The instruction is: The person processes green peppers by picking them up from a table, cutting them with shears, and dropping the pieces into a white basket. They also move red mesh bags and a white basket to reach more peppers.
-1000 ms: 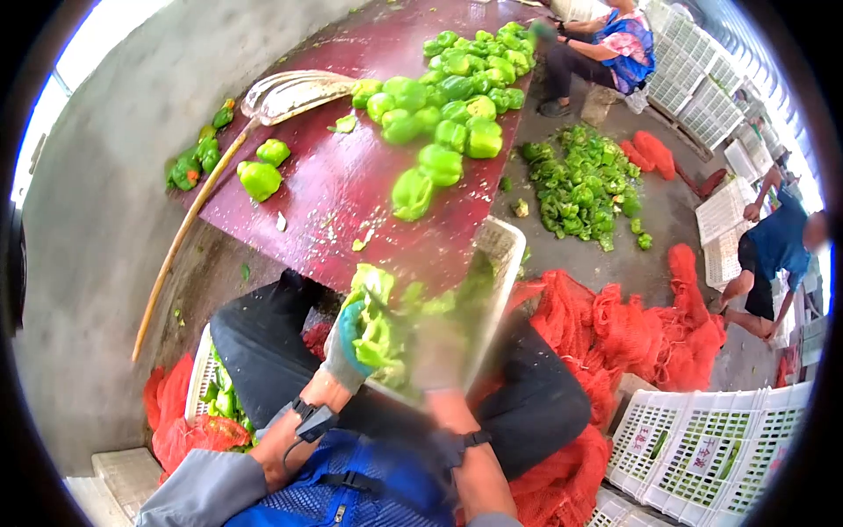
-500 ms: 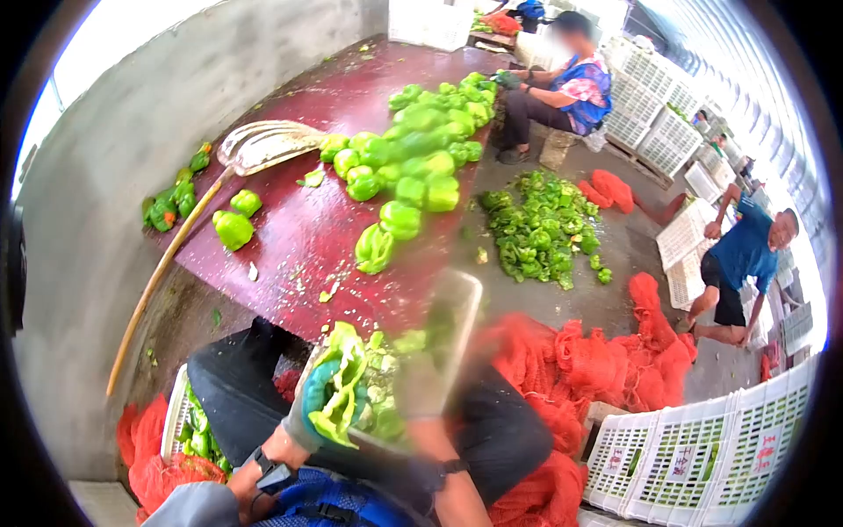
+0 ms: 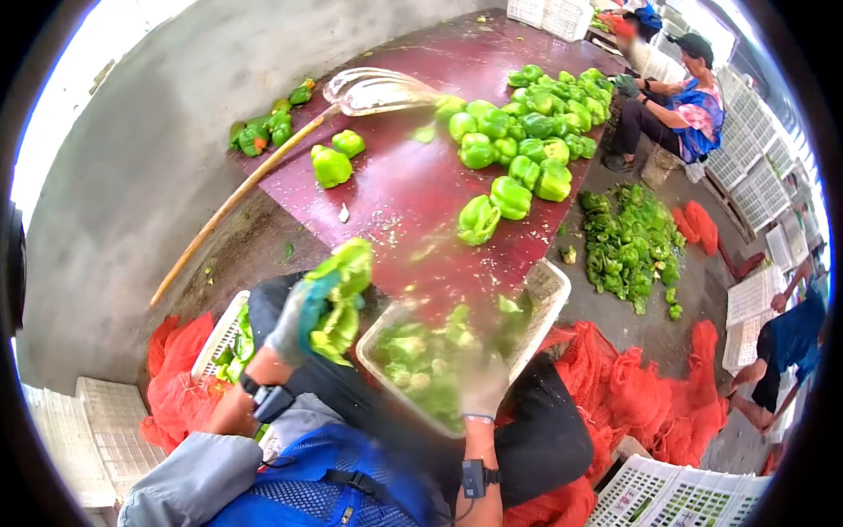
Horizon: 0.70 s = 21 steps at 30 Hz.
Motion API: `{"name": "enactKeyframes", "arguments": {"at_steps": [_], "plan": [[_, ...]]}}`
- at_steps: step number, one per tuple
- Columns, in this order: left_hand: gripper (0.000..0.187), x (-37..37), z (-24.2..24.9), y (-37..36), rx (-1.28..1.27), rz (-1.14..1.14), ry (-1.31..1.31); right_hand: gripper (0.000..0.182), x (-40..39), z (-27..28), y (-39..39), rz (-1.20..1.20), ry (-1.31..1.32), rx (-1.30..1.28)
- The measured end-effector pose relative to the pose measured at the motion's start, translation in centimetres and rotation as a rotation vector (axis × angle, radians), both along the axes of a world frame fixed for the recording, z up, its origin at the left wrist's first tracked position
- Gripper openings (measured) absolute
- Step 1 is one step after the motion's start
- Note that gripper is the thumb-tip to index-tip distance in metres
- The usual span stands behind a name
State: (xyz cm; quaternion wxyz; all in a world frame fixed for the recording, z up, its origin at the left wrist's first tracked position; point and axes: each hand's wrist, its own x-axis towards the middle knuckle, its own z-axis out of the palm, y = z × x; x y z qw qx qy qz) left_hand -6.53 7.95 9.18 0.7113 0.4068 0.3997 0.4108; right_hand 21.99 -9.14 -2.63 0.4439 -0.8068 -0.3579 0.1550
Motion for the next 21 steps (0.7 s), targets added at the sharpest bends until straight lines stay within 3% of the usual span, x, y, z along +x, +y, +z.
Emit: {"name": "enactKeyframes", "arguments": {"at_steps": [4,6,8,11,12,14,15,16,17,18,21], "plan": [[0.048,-10.9,2.2,0.2,-0.029,0.253,0.076,0.028,1.0,-3.4,-0.8,0.025,0.038,0.021],[0.044,-19.3,1.4,0.4,0.223,0.335,0.311,0.026,1.1,-3.7,-1.2,0.021,0.049,0.033],[0.037,-23.6,3.1,-0.8,0.403,0.416,0.856,0.023,0.8,-1.5,-0.7,-0.004,0.127,-0.032],[0.06,-28.8,4.2,-2.1,0.298,-0.002,1.562,0.023,1.2,1.0,1.7,0.019,0.091,0.053],[0.068,-29.7,3.7,-2.6,0.395,-0.098,1.811,0.024,1.7,1.7,3.2,0.007,0.092,0.085],[0.063,-29.9,1.5,-1.3,0.629,-0.04,1.939,0.027,3.0,4.0,7.3,-0.043,0.059,0.085],[0.063,-28.0,1.7,-0.1,0.634,-0.053,1.93,0.029,3.4,5.6,9.8,-0.094,0.107,0.063],[0.061,-24.5,2.7,1.7,0.532,0.002,1.691,0.032,5.1,3.2,12.0,-0.079,0.017,0.048],[0.058,-20.9,3.3,3.5,0.43,0.06,1.452,0.037,5.2,5.3,14.1,-0.073,-0.007,0.065],[0.051,-17.2,3.2,5.1,0.495,0.051,1.378,0.041,6.4,4.8,16.6,-0.049,-0.075,0.021],[0.051,-6.5,1.6,10.1,0.687,-0.044,1.177,0.042,8.8,2.5,23.2,-0.083,-0.141,0.013]]}}
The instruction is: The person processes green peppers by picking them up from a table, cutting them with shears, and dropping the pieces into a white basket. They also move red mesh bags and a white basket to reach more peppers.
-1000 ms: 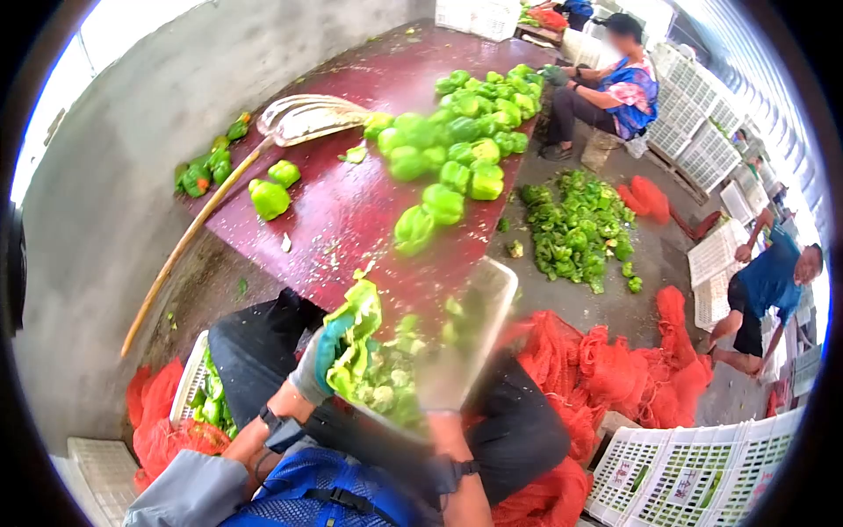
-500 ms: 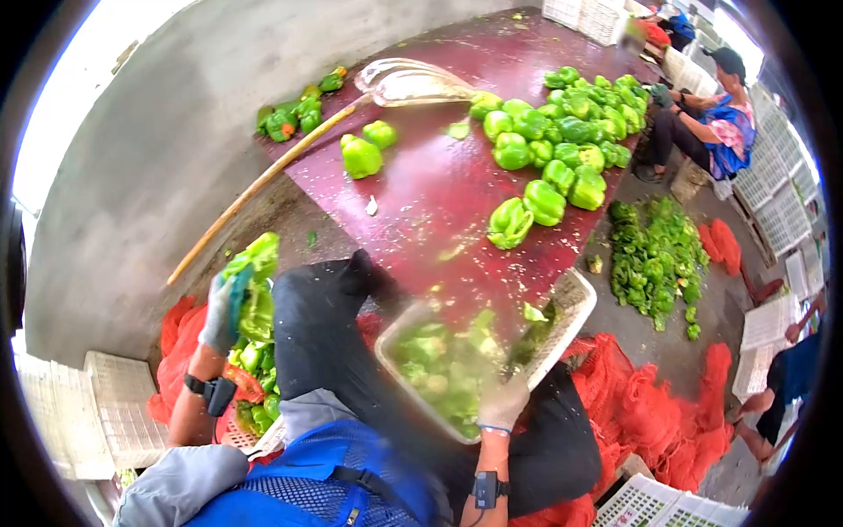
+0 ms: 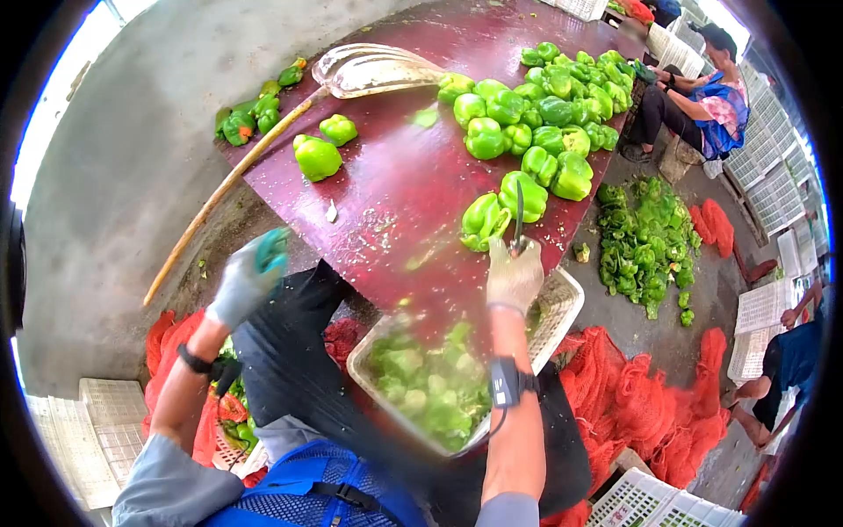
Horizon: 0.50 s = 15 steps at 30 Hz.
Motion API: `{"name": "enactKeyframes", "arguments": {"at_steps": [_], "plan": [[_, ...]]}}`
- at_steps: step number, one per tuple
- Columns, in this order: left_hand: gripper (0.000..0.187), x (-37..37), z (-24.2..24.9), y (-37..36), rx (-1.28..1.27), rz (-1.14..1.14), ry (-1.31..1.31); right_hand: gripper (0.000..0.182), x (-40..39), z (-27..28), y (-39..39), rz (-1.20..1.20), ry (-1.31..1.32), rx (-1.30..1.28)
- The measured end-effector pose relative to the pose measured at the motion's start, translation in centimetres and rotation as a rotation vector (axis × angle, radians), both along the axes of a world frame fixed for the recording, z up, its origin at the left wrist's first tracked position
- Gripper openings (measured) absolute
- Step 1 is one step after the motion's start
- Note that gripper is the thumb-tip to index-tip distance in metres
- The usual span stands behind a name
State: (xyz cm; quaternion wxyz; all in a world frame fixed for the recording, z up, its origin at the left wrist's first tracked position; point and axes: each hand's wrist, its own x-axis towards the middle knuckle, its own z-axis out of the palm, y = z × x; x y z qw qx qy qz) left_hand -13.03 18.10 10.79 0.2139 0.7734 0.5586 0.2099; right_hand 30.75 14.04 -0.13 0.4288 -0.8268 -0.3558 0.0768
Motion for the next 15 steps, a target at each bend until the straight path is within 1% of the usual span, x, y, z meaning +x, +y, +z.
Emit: {"name": "enactKeyframes", "arguments": {"at_steps": [1,2,3,4,5,6,7,8,9,11,12,13,15], "plan": [[0.05,3.3,-1.5,2.0,0.016,-0.048,-0.024,0.04,0.7,-1.2,1.6,-0.009,0.002,0.048],[0.05,6.7,-3.5,4.0,0.042,-0.081,-0.049,0.04,1.6,-2.7,3.2,-0.011,0.0,0.042],[0.055,10.6,-4.0,5.0,0.024,-0.088,-0.077,0.036,2.6,-4.5,4.6,0.0,0.082,0.052],[0.061,13.9,-5.3,6.8,0.077,-0.174,-0.001,0.032,3.3,-5.7,5.4,0.008,0.167,0.06],[0.064,17.2,-5.4,7.5,0.115,-0.25,-0.033,0.032,3.4,-5.9,5.4,0.004,0.171,0.047],[0.067,20.3,-5.6,7.9,0.151,-0.324,-0.067,0.029,3.0,-5.5,5.1,0.054,0.17,0.016],[0.071,22.9,-7.2,8.9,0.095,-0.308,-0.108,0.026,2.5,-4.7,5.0,0.105,0.168,-0.01],[0.076,25.2,-8.9,9.4,0.032,-0.294,-0.15,0.025,1.6,-4.3,4.8,0.081,0.04,0.021],[0.076,27.2,-9.9,9.3,0.017,-0.298,-0.15,0.025,1.0,-3.7,4.3,0.081,0.038,0.048],[0.083,29.9,-11.5,8.6,-0.206,-0.253,-0.14,0.026,-0.1,-3.1,3.5,0.075,0.119,0.031],[0.086,30.4,-11.6,7.9,-0.124,-0.226,-0.092,0.026,-0.4,-3.6,3.1,0.069,0.126,0.023],[0.086,30.5,-11.5,7.6,-0.131,-0.23,-0.086,0.024,-0.8,-3.9,2.7,0.057,0.108,0.038],[0.08,30.1,-10.8,7.1,-0.139,-0.202,-0.04,0.022,-1.2,-4.3,1.5,0.047,0.093,0.05]]}}
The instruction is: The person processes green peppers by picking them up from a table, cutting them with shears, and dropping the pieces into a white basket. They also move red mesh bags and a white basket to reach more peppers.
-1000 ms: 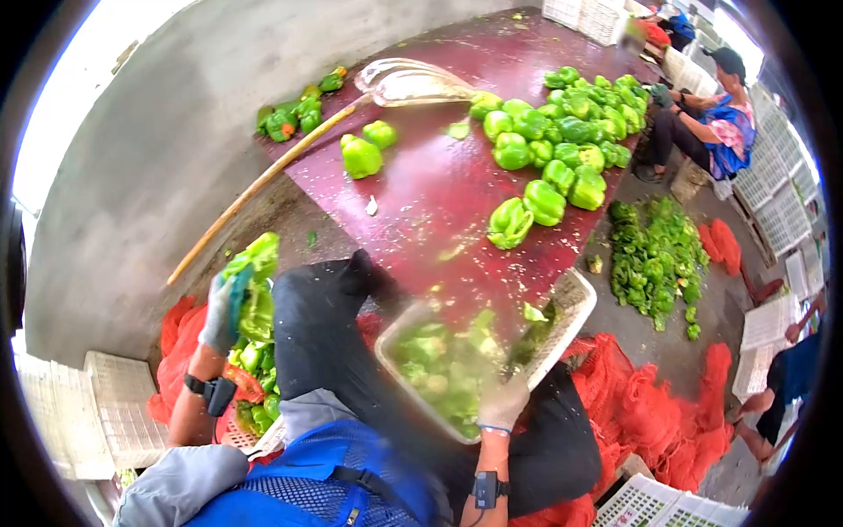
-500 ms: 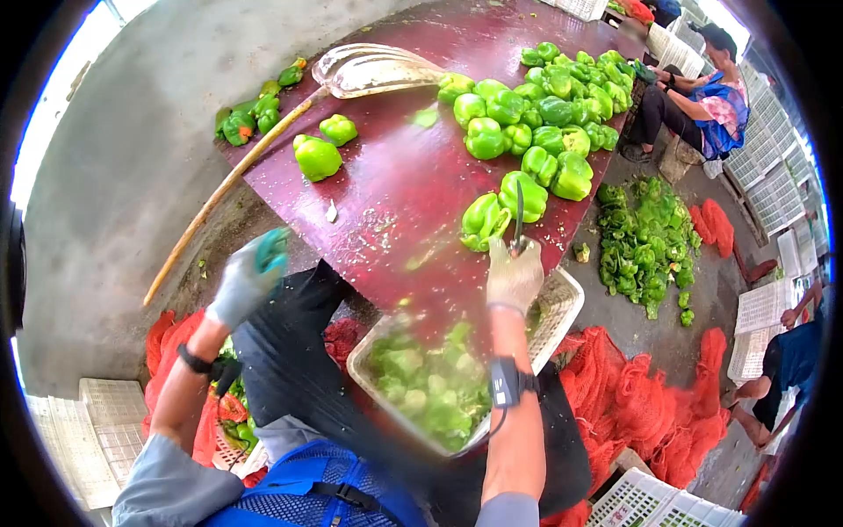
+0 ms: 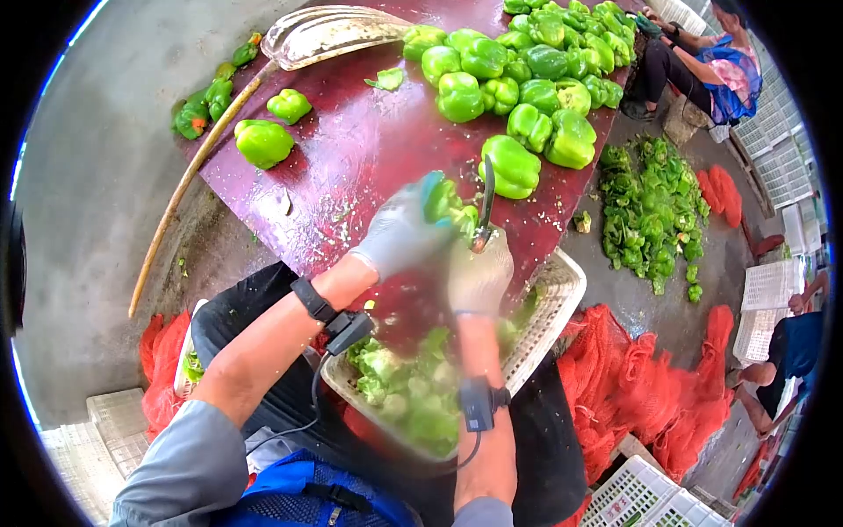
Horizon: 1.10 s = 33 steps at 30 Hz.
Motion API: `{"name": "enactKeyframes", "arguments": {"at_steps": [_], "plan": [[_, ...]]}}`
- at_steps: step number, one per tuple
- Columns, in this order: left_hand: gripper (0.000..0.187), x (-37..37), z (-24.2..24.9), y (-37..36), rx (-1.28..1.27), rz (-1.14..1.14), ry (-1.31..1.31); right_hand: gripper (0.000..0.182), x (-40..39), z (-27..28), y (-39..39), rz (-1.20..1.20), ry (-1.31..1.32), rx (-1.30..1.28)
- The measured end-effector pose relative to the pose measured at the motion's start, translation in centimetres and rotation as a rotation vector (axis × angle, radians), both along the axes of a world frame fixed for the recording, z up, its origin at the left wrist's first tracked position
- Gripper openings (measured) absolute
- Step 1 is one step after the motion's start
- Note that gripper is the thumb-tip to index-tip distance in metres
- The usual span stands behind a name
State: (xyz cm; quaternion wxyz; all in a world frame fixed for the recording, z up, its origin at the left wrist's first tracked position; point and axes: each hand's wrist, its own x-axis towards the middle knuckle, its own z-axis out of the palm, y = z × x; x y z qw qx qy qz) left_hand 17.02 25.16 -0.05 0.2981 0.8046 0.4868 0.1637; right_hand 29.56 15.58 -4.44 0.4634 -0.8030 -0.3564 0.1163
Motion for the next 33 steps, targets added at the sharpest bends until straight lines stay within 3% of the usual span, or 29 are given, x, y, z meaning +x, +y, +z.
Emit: {"name": "enactKeyframes", "arguments": {"at_steps": [1,3,4,6,7,8,10,11,12,14,16,18,19,21,22,23,24,25,27,28,30,32,33], "plan": [[0.08,-0.7,-0.9,0.1,-0.003,0.0,0.003,0.02,-0.2,-0.1,-0.7,0.042,0.043,0.031],[0.074,-3.0,-2.3,0.2,-0.13,-0.045,-0.316,0.018,-0.6,0.3,-2.5,0.086,0.09,0.06],[0.074,-4.2,-1.8,0.0,-0.128,-0.044,-0.313,0.016,-0.6,1.3,-3.3,0.088,0.342,0.046],[0.072,-7.0,-0.1,-0.9,-0.794,0.04,-0.715,0.012,-0.7,3.6,-5.1,0.092,0.844,0.021],[0.064,-8.5,0.6,-1.9,-0.969,0.07,-0.879,0.016,-0.8,4.3,-6.0,0.097,1.058,0.129],[0.064,-10.2,1.0,-2.4,-0.966,0.067,-0.877,0.016,-1.1,4.6,-6.7,0.097,1.058,0.134],[0.06,-13.2,1.1,-3.8,0.219,-0.602,-0.411,0.021,-2.0,4.6,-8.1,0.107,1.314,0.181],[0.058,-13.8,0.5,-5.9,-0.335,-0.366,-0.549,0.025,-2.1,3.1,-8.8,0.128,1.279,0.187],[0.06,-14.3,0.8,-6.5,-0.054,-0.503,-0.517,0.025,-2.4,2.9,-9.2,0.135,1.278,0.187],[0.063,-15.6,0.8,-9.3,0.113,-0.408,-0.536,0.028,-3.0,2.6,-9.6,0.064,1.373,0.274],[0.067,-16.4,1.7,-11.6,0.062,-0.307,-0.487,0.033,-3.5,4.7,-9.8,-0.088,1.274,0.244],[0.043,-16.7,1.7,-13.0,-0.268,-0.028,-0.609,0.04,-2.2,0.9,-9.5,-0.064,0.639,-0.005],[0.045,-16.8,0.3,-13.3,-0.623,0.13,-0.959,0.04,-2.6,2.2,-10.0,-0.058,0.633,0.001],[0.043,-17.3,-0.1,-14.4,-0.792,0.221,-1.125,0.054,-4.7,7.2,-12.2,-0.012,0.006,-0.096],[0.042,-17.6,-0.5,-14.9,-0.812,0.237,-1.154,0.054,-6.2,9.7,-13.4,-0.007,0.002,-0.095],[0.041,-17.8,-1.0,-15.4,-0.807,0.241,-1.164,0.054,-8.0,12.1,-14.8,0.155,0.162,-0.074],[0.04,-17.8,-1.7,-15.9,-0.785,0.242,-1.161,0.054,-9.4,13.3,-15.8,0.315,0.321,-0.052],[0.039,-17.9,-3.0,-16.2,-0.722,0.233,-1.124,0.054,-10.4,12.8,-16.5,0.313,0.316,-0.053],[0.037,-18.1,-6.0,-17.0,-0.544,0.205,-1.005,0.043,-11.7,10.4,-17.4,0.69,-0.273,0.098],[0.037,-17.9,-3.3,-17.9,-0.547,0.202,-1.007,0.043,-11.8,9.4,-17.6,0.687,-0.276,0.096],[0.035,-17.9,1.7,-19.6,-1.225,0.314,-1.415,0.034,-11.8,7.9,-17.5,0.904,-0.25,-0.073],[0.035,-18.2,0.5,-20.0,-1.153,0.349,-1.347,0.036,-12.0,6.8,-17.1,0.893,-0.299,0.01],[0.037,-18.5,2.3,-20.3,-1.142,0.339,-1.327,0.028,-12.7,7.7,-16.5,0.808,-0.142,0.094]]}}
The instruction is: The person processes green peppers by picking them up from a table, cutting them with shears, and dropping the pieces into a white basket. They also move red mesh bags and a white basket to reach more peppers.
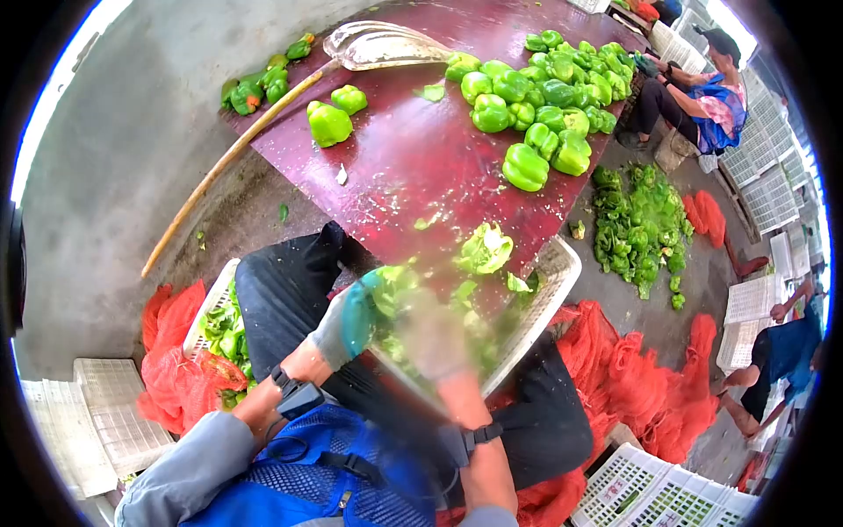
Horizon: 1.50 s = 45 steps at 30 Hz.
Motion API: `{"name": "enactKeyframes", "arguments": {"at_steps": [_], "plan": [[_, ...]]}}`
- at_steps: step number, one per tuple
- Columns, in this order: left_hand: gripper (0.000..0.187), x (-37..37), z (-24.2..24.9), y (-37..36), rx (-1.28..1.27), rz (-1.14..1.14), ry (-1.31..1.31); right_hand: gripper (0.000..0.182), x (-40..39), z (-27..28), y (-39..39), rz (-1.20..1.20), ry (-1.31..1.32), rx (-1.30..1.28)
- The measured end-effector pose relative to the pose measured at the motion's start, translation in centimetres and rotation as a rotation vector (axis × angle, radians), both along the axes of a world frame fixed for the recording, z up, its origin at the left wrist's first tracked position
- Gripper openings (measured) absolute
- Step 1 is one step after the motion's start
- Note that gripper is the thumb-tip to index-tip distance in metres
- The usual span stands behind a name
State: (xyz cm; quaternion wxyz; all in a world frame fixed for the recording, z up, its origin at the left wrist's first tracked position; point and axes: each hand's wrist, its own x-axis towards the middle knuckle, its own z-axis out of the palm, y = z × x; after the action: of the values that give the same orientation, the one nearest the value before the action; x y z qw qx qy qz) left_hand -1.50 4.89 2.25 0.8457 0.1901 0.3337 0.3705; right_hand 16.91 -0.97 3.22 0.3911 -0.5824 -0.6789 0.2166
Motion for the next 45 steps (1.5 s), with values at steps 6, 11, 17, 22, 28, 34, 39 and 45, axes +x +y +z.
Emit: {"name": "enactKeyframes", "arguments": {"at_steps": [6,11,17,22,28,34,39,45], "plan": [[0.057,-3.3,1.6,0.8,0.106,0.013,0.006,0.008,0.3,3.5,1.5,-0.288,1.246,-0.421],[0.051,-3.4,-5.3,3.6,0.131,0.07,0.238,0.015,1.1,-5.9,8.4,-0.643,1.059,-0.518],[0.05,-0.5,-7.1,4.7,0.083,0.072,0.254,0.014,0.2,-9.7,9.4,-0.649,0.58,-0.476],[0.053,-1.6,-5.6,3.9,0.206,0.064,0.326,0.025,-0.3,-2.4,8.2,-0.297,0.839,-0.545],[0.067,-2.1,-2.4,6.8,0.181,0.009,0.187,0.022,1.1,-0.6,9.4,-0.366,0.504,-0.543],[0.048,0.0,-2.3,7.5,0.127,0.045,0.022,0.038,8.6,0.3,8.2,-0.689,-0.194,-0.046],[0.047,0.9,-2.8,8.4,0.182,0.067,0.222,0.047,14.6,-3.1,11.5,-0.51,-0.424,-0.254],[0.062,-2.7,6.1,5.2,0.328,0.09,0.246,0.046,15.5,-5.5,9.6,-0.491,-0.303,-0.317]]}}
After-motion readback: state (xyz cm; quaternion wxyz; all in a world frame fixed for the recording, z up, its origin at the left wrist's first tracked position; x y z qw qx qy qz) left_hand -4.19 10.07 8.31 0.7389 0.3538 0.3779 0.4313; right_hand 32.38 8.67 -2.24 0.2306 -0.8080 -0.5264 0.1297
